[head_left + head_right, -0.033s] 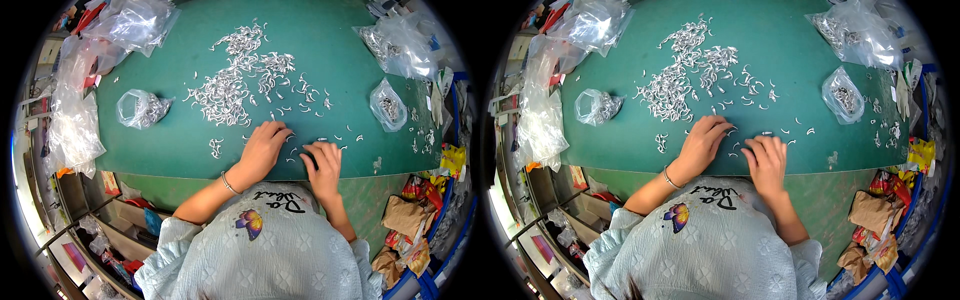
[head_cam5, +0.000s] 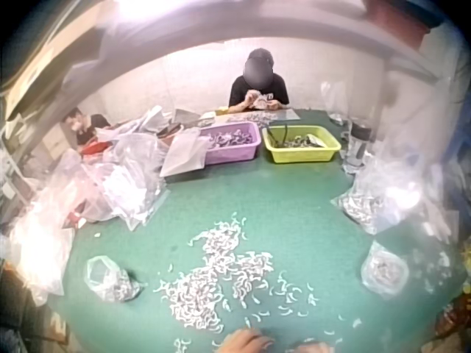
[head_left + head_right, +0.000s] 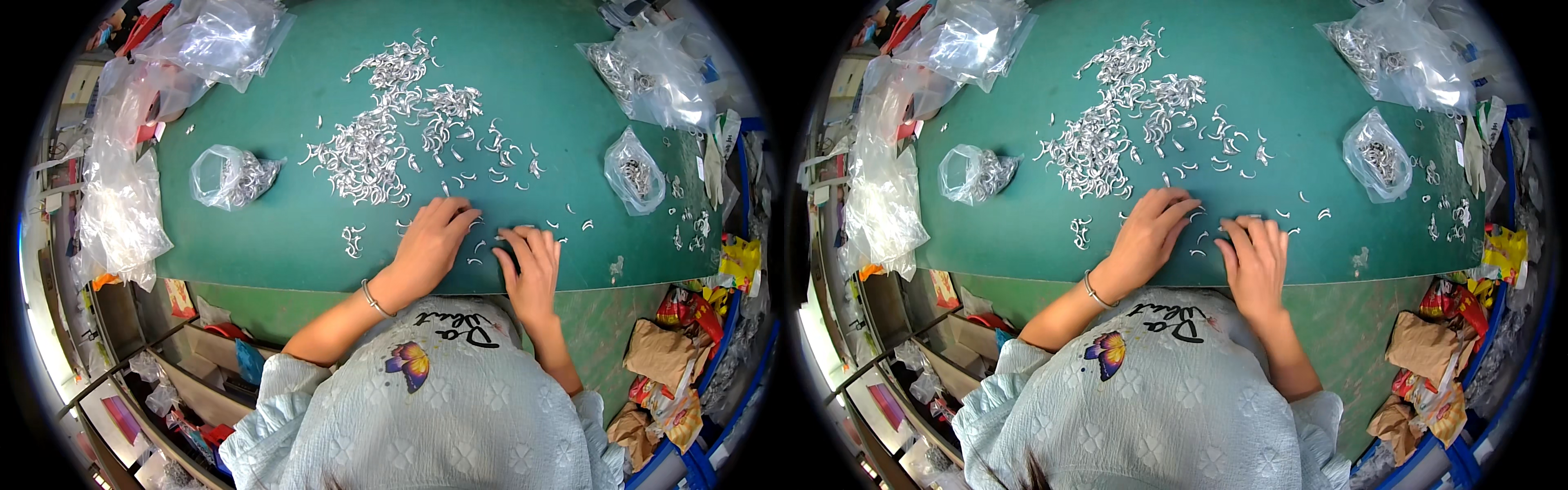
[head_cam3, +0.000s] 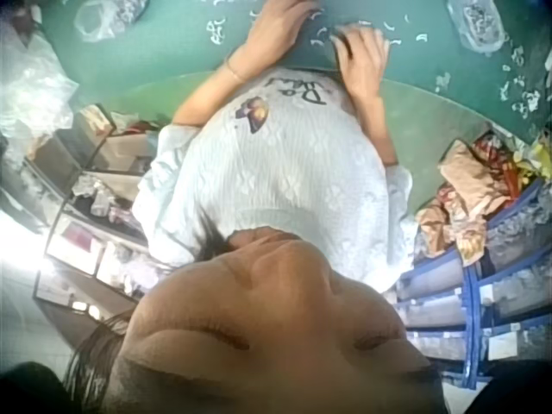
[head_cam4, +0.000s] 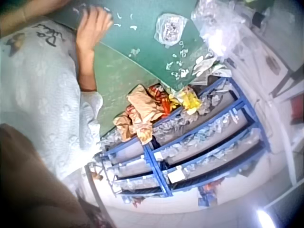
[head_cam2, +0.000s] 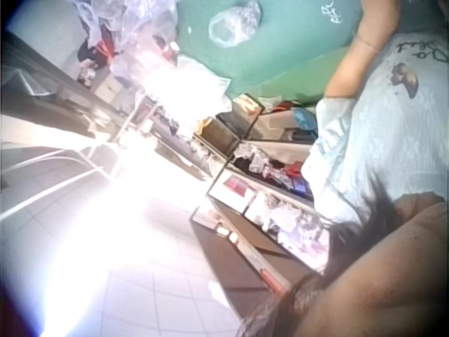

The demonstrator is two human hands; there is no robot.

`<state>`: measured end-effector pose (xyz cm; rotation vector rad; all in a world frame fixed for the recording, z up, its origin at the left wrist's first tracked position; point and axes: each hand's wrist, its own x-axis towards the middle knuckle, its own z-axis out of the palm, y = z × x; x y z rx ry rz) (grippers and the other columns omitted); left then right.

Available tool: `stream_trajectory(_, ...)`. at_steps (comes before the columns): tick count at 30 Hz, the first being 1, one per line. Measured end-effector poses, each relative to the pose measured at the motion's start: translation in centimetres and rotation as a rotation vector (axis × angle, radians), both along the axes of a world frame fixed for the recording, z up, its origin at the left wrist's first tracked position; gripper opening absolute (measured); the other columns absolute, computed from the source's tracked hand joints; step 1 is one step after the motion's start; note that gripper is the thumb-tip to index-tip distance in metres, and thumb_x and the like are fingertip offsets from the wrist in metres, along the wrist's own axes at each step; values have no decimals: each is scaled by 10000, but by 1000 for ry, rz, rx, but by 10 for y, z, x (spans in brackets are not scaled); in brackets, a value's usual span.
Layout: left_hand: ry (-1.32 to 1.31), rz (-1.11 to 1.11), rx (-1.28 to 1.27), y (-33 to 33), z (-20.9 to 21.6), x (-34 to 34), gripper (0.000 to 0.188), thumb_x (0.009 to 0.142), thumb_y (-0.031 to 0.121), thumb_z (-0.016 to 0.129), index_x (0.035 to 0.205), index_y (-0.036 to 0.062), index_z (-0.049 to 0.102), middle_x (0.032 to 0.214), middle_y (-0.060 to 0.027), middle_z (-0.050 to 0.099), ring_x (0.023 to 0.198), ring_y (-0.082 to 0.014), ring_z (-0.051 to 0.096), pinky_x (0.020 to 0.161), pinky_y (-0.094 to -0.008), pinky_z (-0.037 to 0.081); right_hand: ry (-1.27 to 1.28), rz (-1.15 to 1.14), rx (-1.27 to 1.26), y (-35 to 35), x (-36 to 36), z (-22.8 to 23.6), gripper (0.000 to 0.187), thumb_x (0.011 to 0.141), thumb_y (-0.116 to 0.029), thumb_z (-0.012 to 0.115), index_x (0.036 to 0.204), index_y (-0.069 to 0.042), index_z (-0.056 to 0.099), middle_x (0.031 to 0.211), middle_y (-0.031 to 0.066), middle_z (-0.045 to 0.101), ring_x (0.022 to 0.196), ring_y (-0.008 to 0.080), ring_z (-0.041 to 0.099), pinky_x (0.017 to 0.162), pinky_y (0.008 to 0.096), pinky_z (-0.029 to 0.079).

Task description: The person sorts small silver metal hooks by hand on a green work surface, organizing them into piles and eventually placing some into small plastic bags.

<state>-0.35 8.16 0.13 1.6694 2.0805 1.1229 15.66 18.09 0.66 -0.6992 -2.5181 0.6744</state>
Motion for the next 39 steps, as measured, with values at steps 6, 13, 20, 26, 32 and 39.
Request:
stream_trajectory(6,23,-41,-59,3,-5,1,221,801,-19,667,1019,11,644,1007,-112,575,908,-309,566,800,-406,472,-30,-11,20,7,0,-4,183,769,-74,735,943,-37,691,939,47,606,862,239,543,760,377,378)
stream_trajectory(13,-11,58,11,-3,-13,1,217,773,-38,644,988,-7,636,996,-110,556,900,-290,546,780,-391,456,-12,50,-16,5,-10,0,162,771,-53,723,929,-35,690,910,54,606,848,242,554,742,370,387)
stream_trajectory(20,10,101,-50,-14,0,1,246,794,-18,667,1032,38,642,983,-94,565,902,-288,559,767,-390,443,38,56,-103,4,-16,2,192,777,-54,715,965,-32,686,912,62,601,853,254,553,752,376,390)
stream_trajectory(26,85,139,-86,-19,-1,1,310,802,-5,647,1109,25,623,1026,-91,566,947,-267,533,796,-375,392,37,221,-119,1,-34,2,221,780,-73,722,993,-33,678,936,65,610,873,254,554,759,382,399)
stream_trajectory(32,108,56,-77,-21,4,3,307,821,34,650,1127,23,624,1070,-97,555,975,-266,527,810,-378,385,-48,224,-149,1,-11,10,329,754,-117,759,1051,-37,644,1021,77,584,929,275,542,773,401,399)
stream_trajectory(39,76,56,-124,-23,0,5,244,822,50,660,1063,14,643,1034,-94,551,948,-264,527,791,-379,398,15,77,-104,-12,-1,-4,288,762,-142,754,1010,-53,636,1022,73,564,906,269,535,742,390,390)
